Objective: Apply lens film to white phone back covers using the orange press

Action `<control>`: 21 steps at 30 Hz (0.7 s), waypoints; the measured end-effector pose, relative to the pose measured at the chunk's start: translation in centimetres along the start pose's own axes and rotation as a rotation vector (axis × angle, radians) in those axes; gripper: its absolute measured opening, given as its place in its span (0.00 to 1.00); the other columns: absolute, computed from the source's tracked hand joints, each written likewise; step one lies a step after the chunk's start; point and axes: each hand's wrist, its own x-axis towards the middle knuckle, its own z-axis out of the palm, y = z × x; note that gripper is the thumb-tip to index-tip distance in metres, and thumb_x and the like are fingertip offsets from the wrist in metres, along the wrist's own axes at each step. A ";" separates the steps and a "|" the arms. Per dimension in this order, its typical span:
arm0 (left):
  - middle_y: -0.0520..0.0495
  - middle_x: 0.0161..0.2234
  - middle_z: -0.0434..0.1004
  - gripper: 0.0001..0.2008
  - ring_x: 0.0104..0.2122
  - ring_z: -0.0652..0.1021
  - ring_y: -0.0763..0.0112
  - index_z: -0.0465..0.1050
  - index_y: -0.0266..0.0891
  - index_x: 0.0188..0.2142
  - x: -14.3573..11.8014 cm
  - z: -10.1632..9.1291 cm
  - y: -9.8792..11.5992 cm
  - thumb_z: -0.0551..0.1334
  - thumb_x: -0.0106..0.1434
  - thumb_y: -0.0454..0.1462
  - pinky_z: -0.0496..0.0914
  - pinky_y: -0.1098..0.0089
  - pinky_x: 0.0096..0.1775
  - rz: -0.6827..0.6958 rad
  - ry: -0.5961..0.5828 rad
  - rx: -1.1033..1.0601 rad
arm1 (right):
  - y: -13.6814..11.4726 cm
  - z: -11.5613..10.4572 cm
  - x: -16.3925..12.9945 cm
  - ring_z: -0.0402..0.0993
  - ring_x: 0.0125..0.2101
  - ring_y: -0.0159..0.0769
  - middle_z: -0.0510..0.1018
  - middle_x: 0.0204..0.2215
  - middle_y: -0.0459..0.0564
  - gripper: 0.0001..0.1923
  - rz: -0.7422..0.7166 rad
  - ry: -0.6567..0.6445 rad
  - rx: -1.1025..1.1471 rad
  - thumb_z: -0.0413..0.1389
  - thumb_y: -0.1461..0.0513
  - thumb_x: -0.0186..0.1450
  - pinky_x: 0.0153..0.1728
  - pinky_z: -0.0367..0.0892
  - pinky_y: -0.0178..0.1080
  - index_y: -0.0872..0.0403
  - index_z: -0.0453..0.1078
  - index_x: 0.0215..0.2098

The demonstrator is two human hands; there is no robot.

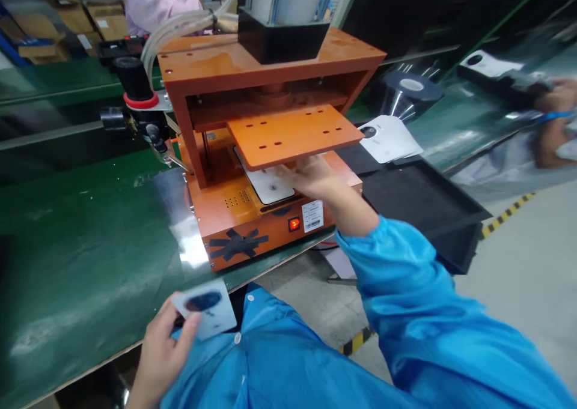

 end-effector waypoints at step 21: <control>0.39 0.67 0.76 0.13 0.52 0.79 0.52 0.68 0.41 0.32 3.3 7.8 3.9 0.59 0.76 0.35 0.63 0.54 0.50 0.609 0.068 0.693 | 3.9 -3.7 -20.3 0.76 0.37 0.41 0.81 0.40 0.54 0.24 0.125 0.222 -0.607 0.50 0.67 0.73 0.39 0.65 0.44 0.51 0.78 0.62</control>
